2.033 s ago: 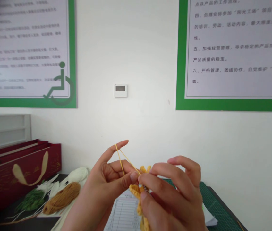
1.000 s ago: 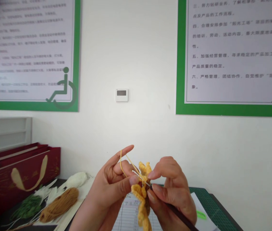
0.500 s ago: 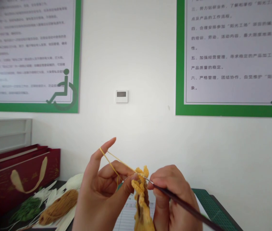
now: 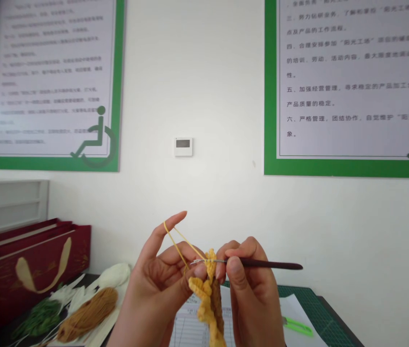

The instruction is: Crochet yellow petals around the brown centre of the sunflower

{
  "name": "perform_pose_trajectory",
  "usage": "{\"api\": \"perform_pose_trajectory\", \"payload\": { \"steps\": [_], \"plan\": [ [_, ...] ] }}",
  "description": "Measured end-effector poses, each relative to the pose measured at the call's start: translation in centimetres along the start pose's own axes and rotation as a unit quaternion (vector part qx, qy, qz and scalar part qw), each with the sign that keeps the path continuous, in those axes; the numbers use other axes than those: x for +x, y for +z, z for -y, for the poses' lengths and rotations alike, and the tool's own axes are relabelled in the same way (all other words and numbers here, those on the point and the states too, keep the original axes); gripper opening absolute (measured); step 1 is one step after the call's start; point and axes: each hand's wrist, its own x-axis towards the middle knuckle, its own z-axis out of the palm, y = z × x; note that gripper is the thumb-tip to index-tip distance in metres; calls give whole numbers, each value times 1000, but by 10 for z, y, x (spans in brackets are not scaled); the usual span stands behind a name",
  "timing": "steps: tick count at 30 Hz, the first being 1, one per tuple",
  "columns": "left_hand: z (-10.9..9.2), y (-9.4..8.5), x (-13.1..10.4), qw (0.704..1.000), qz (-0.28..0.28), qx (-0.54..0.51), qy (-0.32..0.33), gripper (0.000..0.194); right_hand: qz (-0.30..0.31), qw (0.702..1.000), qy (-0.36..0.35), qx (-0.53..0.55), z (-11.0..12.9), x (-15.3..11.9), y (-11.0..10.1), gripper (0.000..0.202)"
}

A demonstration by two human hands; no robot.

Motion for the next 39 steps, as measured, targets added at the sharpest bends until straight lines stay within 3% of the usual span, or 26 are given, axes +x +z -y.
{"api": "perform_pose_trajectory", "payload": {
  "steps": [2, 4, 6, 7, 8, 9, 10, 13, 16, 23, 28, 30, 39],
  "plan": [
    [1, 2, -2, 1000, -1, -1, 14, 73, -6, 996, -67, -60, 0, -1, -2, 8],
    [1, 3, -4, 1000, 5, -1, 19, 71, 8, 962, -202, -184, 1, 1, -7, 5],
    [2, 4, -3, 1000, 26, -13, -10, 77, 6, 870, -383, -310, 3, 4, -14, 15],
    [2, 3, -2, 998, 43, -26, -41, 81, 7, 820, -455, -346, 3, 6, -16, 19],
    [3, 2, -1, 994, 62, -43, -75, 84, 8, 791, -499, -354, 4, 7, -18, 21],
    [3, 1, 0, 989, 81, -61, -110, 85, 8, 792, -510, -337, 4, 8, -18, 21],
    [2, -1, 2, 982, 100, -76, -139, 86, 10, 816, -492, -303, 4, 8, -16, 17],
    [1, -7, 6, 970, 140, -93, -173, 86, 0, 919, -355, -172, 5, 7, -7, 2],
    [-1, -12, 7, 968, 160, -95, -166, 84, -5, 958, -271, -91, 9, 5, -1, 6],
    [1, -19, 9, 954, 209, -116, -180, 74, 46, 987, -150, -42, 18, 4, -6, 17],
    [3, -26, 15, 945, 233, -140, -182, 54, 60, 996, -70, -5, 15, 4, -3, 23],
    [3, -26, 15, 943, 237, -147, -182, 50, 59, 996, -67, 0, 14, 4, -2, 23],
    [1, -20, 12, 934, 250, -149, -205, 69, 76, 991, -107, -33, 18, 3, -6, 19]
  ]
}}
